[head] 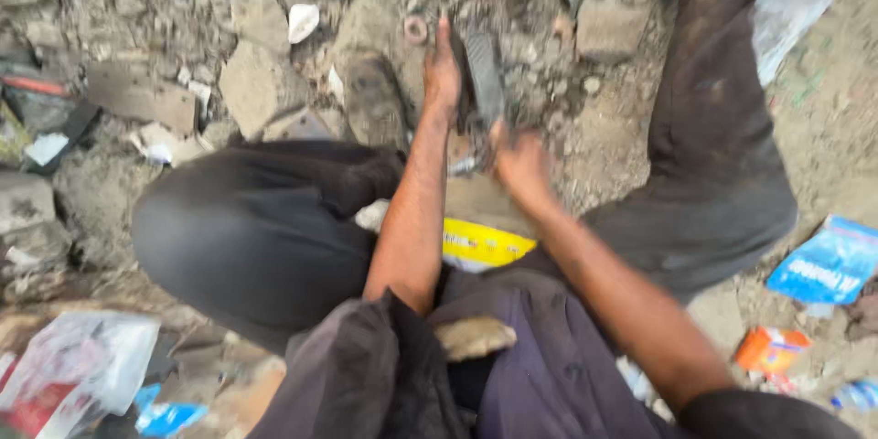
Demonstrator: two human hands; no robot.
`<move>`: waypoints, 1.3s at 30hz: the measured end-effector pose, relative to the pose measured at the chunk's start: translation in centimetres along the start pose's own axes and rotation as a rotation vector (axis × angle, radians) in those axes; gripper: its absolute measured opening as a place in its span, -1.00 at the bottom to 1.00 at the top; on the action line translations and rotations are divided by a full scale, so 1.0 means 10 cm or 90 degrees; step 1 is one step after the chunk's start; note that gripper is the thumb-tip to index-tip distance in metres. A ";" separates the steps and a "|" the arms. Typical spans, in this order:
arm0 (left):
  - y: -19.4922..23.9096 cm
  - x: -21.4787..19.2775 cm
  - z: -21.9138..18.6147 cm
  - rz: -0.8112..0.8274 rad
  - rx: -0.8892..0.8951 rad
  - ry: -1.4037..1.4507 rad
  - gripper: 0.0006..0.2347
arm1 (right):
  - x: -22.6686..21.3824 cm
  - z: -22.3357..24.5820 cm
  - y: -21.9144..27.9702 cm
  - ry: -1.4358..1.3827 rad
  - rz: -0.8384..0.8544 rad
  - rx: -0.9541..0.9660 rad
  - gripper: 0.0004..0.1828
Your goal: The person sits on the ground and uses a wire brush to clean a small metal part. They repeatedly scrub the surface, rotate the part to access different sides, and continue brushing throughout the clip.
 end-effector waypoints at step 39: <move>-0.40 -0.24 0.23 0.012 -0.100 0.043 -0.24 | 0.34 0.26 -0.49 -0.467 0.136 0.055 -0.51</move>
Point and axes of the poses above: each hand's wrist, its own y-axis away from the middle knuckle, its own x-axis out of the palm, z = x × y, the point moved 4 cm from there along -y, towards the middle knuckle, and after that the axes turned 6 degrees about -x, right-handed, at the moved point
